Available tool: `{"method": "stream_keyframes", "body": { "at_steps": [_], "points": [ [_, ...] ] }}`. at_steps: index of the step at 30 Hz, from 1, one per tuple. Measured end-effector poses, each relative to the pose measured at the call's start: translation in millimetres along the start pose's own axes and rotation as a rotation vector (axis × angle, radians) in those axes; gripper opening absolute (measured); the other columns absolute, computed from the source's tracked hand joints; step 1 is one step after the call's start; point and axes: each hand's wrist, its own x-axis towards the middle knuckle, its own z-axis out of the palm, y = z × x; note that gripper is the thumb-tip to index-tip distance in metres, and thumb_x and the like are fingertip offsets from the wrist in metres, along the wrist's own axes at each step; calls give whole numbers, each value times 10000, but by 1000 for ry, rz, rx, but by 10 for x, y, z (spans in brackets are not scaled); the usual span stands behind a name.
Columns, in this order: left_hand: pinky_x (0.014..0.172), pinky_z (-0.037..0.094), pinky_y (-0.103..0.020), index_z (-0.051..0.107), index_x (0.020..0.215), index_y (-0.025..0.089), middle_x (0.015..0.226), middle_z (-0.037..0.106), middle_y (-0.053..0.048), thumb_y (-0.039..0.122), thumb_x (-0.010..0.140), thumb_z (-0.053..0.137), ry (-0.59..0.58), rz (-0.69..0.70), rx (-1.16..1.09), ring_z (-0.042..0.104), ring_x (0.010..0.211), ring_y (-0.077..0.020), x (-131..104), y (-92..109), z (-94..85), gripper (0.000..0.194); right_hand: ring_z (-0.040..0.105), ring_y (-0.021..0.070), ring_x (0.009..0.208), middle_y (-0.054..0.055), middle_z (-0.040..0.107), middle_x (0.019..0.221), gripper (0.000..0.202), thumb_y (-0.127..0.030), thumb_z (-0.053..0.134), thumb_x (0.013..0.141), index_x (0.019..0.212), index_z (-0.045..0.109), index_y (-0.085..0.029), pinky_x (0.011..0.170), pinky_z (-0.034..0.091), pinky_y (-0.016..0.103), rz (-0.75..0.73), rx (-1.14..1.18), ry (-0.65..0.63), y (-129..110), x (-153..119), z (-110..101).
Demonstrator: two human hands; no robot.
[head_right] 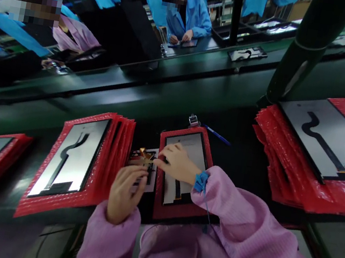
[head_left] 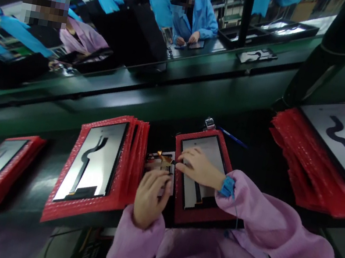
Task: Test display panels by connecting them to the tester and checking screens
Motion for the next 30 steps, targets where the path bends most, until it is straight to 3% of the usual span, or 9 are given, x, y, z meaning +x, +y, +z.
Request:
{"method": "stream_keyframes", "body": {
  "at_steps": [2, 4, 8, 11, 15, 19, 30],
  "points": [
    [1018, 475, -447, 635, 1089, 197, 1180, 670, -109, 225, 943, 536, 27, 2, 56, 585, 1152, -264, 197, -151, 8, 178, 539, 224, 1113, 106, 659, 1134, 158, -271, 606, 952, 1011, 657, -134, 1040, 421, 392, -42, 64, -53, -23, 15, 139],
    [1110, 395, -509, 646, 1107, 201, 1251, 649, -109, 265, 953, 501, -63, 20, 55, 539, 1236, -284, 326, -310, 83, 221, 562, 203, 1036, 94, 670, 1074, 89, -205, 622, 925, 967, 653, -133, 1003, 437, 365, -42, 56, -59, -24, 19, 222],
    [1093, 394, -492, 638, 887, 211, 1001, 696, -58, 231, 969, 414, -247, 69, -83, 604, 1053, -229, 343, -511, 267, 240, 564, 190, 995, 77, 673, 1019, 33, -121, 618, 878, 886, 644, -140, 1011, 423, 346, -53, 27, -47, -5, 5, 278],
    [1018, 438, -442, 609, 843, 206, 888, 677, -46, 187, 965, 390, -275, 117, -147, 603, 925, -203, 269, -522, 321, 251, 539, 219, 1031, 89, 670, 1029, 43, -128, 610, 862, 856, 651, -140, 998, 427, 369, -50, -7, -37, -7, -10, 307],
    [1036, 420, -452, 623, 836, 216, 867, 676, -42, 200, 965, 399, -293, 82, -145, 603, 909, -206, 235, -494, 323, 259, 508, 249, 1057, 101, 669, 1040, 97, -154, 569, 891, 894, 665, -140, 963, 429, 402, -41, -43, -32, -28, -19, 341],
    [1037, 421, -470, 641, 827, 221, 867, 682, -45, 255, 968, 449, -232, 19, -114, 602, 904, -219, 243, -520, 325, 242, 510, 234, 1036, 83, 673, 1028, 94, -171, 571, 911, 893, 661, -149, 950, 423, 385, -33, -57, -37, -25, -12, 345],
    [1059, 408, -476, 655, 828, 226, 855, 689, -34, 216, 966, 457, -189, 63, -101, 602, 900, -216, 241, -531, 343, 241, 513, 231, 1049, 72, 681, 1052, 99, -199, 542, 973, 951, 634, -167, 942, 404, 385, -41, -66, -61, 5, 0, 321]
  ]
}}
